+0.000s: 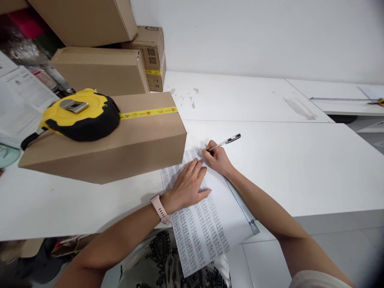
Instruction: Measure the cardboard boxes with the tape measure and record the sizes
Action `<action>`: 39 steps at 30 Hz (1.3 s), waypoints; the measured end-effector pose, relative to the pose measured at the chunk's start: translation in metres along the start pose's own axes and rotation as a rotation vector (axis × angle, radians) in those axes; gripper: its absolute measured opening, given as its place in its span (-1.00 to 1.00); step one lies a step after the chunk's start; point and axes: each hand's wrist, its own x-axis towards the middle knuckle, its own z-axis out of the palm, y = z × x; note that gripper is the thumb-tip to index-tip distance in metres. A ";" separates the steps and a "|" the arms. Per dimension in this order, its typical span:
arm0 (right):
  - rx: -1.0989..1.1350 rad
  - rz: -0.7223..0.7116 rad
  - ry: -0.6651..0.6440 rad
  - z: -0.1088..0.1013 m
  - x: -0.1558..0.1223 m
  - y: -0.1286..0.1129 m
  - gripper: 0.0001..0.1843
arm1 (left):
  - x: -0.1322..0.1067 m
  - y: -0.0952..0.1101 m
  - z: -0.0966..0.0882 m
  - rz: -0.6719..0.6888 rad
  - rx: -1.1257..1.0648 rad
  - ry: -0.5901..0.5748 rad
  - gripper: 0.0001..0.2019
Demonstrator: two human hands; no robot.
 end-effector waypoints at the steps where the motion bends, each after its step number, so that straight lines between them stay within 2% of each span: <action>1: 0.005 0.000 -0.002 0.000 0.000 0.000 -0.80 | 0.000 0.000 0.001 -0.001 -0.005 0.005 -0.35; 19: 0.002 0.009 0.003 -0.001 0.000 -0.001 -0.81 | -0.001 0.000 0.001 -0.003 0.002 0.030 -0.41; 27: -0.017 0.013 0.016 -0.001 0.000 0.000 -0.80 | 0.000 0.001 -0.002 -0.001 0.018 -0.003 -0.35; 39: -0.032 0.002 0.022 0.000 0.001 0.000 -0.80 | 0.000 0.001 -0.001 -0.003 0.020 0.012 -0.37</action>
